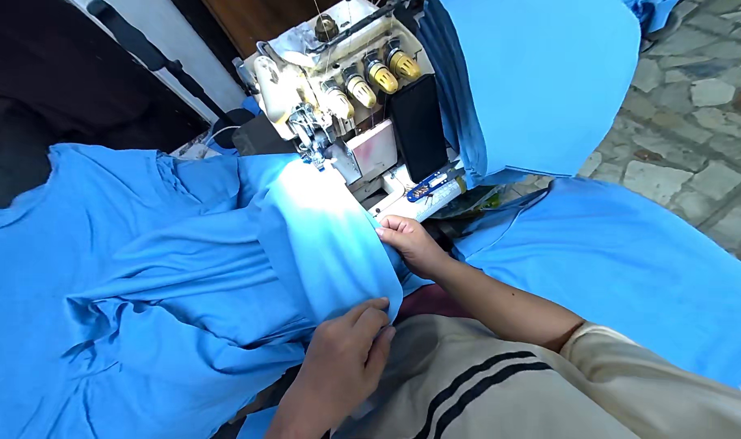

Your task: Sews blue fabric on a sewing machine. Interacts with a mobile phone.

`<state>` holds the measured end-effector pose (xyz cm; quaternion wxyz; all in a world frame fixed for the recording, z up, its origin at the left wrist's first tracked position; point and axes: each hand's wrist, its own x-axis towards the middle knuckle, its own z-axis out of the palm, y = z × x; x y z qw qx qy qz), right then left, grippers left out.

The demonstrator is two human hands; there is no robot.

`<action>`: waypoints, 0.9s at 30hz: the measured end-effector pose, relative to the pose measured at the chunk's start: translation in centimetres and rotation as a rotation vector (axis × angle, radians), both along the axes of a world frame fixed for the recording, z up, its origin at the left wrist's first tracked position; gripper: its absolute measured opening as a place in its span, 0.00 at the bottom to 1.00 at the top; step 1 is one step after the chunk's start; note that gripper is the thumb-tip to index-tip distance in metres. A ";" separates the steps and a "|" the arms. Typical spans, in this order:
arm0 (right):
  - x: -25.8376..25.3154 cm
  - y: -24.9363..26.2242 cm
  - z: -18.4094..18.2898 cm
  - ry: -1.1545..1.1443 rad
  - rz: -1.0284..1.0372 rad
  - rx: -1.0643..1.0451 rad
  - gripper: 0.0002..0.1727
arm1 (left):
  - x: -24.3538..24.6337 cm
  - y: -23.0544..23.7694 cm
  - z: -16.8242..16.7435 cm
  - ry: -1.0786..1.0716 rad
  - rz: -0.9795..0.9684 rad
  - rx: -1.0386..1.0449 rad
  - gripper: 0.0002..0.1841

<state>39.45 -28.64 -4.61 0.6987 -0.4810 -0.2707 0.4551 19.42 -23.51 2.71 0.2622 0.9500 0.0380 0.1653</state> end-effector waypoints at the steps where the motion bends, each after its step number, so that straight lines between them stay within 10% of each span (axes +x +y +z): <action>1: 0.0 0.1 0.1 -0.003 -0.005 -0.003 0.14 | 0.1 0.1 0.0 -0.002 0.004 0.010 0.11; 27: -1.4 -2.0 0.7 -0.059 0.124 -0.046 0.06 | 1.7 2.9 1.7 -0.058 0.075 0.087 0.11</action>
